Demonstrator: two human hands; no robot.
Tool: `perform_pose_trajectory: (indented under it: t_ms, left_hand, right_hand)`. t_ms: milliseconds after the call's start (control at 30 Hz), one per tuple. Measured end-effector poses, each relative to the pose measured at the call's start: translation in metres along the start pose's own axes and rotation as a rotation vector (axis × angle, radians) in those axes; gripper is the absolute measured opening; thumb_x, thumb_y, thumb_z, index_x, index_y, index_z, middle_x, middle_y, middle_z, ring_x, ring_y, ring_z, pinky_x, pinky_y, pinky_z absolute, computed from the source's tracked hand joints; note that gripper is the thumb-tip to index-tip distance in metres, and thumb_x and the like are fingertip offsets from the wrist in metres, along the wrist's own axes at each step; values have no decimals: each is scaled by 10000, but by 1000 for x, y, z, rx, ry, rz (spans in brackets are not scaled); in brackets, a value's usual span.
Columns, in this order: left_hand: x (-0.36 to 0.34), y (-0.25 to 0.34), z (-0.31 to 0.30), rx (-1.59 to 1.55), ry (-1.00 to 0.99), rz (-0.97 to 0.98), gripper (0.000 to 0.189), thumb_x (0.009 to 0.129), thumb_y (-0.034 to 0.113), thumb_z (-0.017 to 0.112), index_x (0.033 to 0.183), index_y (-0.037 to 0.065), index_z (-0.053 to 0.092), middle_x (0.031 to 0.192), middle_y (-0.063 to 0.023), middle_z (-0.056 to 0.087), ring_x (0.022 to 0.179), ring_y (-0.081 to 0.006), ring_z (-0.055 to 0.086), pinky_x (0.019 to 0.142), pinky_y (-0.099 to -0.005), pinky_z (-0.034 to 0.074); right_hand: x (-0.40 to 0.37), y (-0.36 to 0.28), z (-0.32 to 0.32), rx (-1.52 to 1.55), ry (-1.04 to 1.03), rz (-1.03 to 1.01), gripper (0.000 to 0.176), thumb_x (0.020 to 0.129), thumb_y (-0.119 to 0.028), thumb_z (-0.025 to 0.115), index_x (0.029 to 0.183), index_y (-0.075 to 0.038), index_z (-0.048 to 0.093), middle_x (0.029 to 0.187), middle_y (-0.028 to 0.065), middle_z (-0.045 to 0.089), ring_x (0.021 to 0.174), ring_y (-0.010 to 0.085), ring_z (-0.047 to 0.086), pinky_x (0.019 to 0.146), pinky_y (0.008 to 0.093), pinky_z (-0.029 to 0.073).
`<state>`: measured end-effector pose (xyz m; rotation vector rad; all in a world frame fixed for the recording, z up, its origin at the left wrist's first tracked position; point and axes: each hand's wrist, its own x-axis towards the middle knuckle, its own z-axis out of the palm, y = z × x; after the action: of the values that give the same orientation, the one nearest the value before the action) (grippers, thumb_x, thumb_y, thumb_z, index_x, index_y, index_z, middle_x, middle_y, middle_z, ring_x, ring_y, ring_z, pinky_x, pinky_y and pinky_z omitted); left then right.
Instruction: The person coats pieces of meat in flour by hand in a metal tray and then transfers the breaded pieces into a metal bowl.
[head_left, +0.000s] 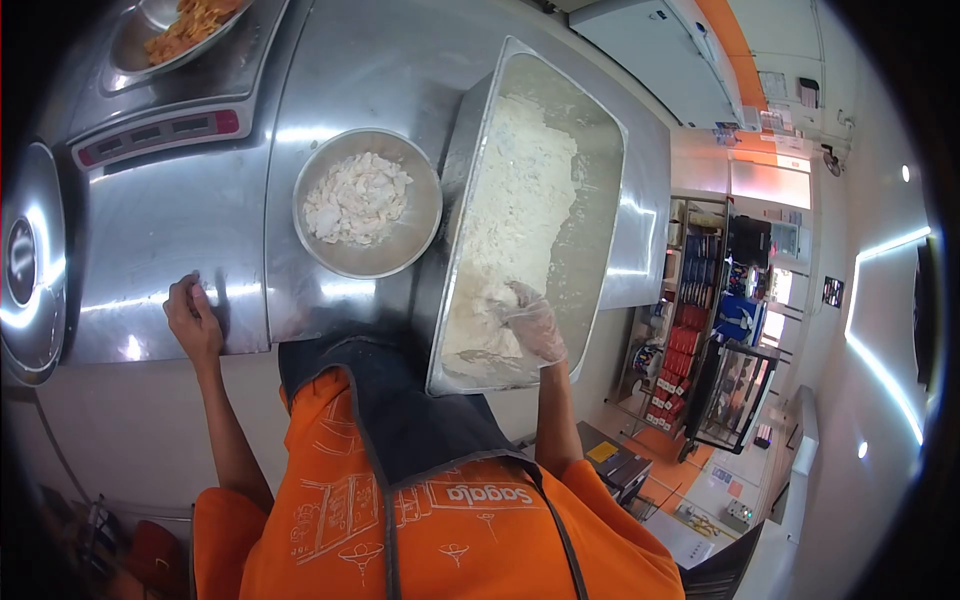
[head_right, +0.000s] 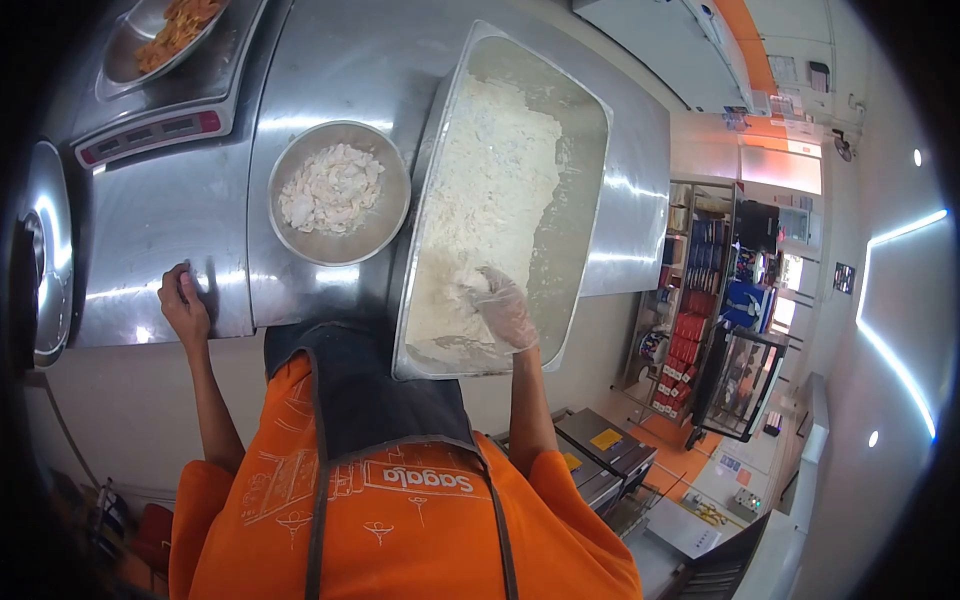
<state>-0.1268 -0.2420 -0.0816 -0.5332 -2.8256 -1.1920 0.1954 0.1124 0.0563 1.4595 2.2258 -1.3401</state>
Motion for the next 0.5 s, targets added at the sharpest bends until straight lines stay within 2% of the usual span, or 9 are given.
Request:
perform_pose_trajectory:
  t_ms: [33, 67, 133, 167, 233, 367, 433, 467, 500]
  left_hand:
    - [0, -1, 0, 3, -3, -8, 295, 976, 263, 490, 1055, 30, 652, 861, -82, 629, 793, -226, 484, 721, -349, 417]
    - [0, -2, 1, 3, -1, -2, 314, 980, 283, 485, 1054, 25, 649, 896, -89, 642, 794, -236, 491, 723, -355, 421]
    - [0, 0, 2, -4, 7, 9, 312, 981, 282, 486, 1055, 25, 648, 903, -90, 643, 793, -239, 492, 724, -358, 422]
    - [0, 1, 2, -3, 19, 12, 311, 983, 281, 487, 1056, 24, 646, 909, -92, 643, 791, -242, 492, 725, -361, 423]
    - [-1, -1, 3, -6, 23, 9, 305, 986, 274, 485, 1061, 25, 643, 903, -92, 638, 792, -243, 493, 726, -366, 423]
    - [-2, -5, 2, 17, 4, 8, 297, 988, 266, 483, 1065, 27, 641, 889, -89, 630, 795, -240, 490, 719, -367, 421]
    - [-1, -3, 2, 16, 0, 5, 295, 988, 265, 483, 1065, 28, 641, 886, -88, 629, 795, -239, 488, 716, -367, 421]
    - [-1, -1, 2, 11, 9, 5, 293, 987, 263, 484, 1064, 28, 641, 881, -88, 625, 793, -239, 487, 716, -366, 420]
    - [-1, 0, 2, 5, 19, 4, 290, 987, 260, 485, 1063, 27, 641, 875, -88, 622, 792, -238, 485, 716, -365, 420]
  right_hand:
    - [-2, 1, -6, 169, 54, -32, 356, 865, -140, 710, 1163, 34, 621, 930, 119, 709, 803, 142, 636, 718, 303, 518]
    - [-1, 13, -11, 171, 66, -29, 356, 865, -140, 710, 1163, 34, 621, 930, 119, 709, 803, 142, 636, 718, 303, 518]
    - [4, 27, -18, -2, 197, -199, 299, 860, -114, 693, 1137, -10, 649, 912, 132, 708, 803, 202, 668, 719, 328, 520]
    - [2, 34, -26, -2, 202, -196, 299, 860, -114, 693, 1137, -10, 649, 912, 132, 708, 803, 202, 668, 719, 328, 520]
    - [-9, -1, -37, -418, 250, -426, 240, 860, -102, 669, 1091, -38, 677, 919, 166, 698, 798, 300, 669, 714, 353, 520]
    - [-6, 2, -49, -414, 223, -373, 185, 857, -88, 652, 1033, -55, 695, 923, 186, 687, 795, 360, 646, 707, 366, 521]
    - [-3, -4, -55, -554, 293, -516, 169, 844, -98, 674, 999, -34, 695, 889, 176, 689, 750, 344, 645, 689, 371, 517]
    - [-2, 1, -55, -556, 294, -518, 169, 844, -98, 674, 999, -34, 695, 889, 176, 689, 750, 344, 645, 689, 371, 517]
    - [0, 4, -54, -419, 293, -387, 168, 836, -106, 683, 984, -28, 695, 882, 172, 690, 750, 339, 646, 687, 369, 518]
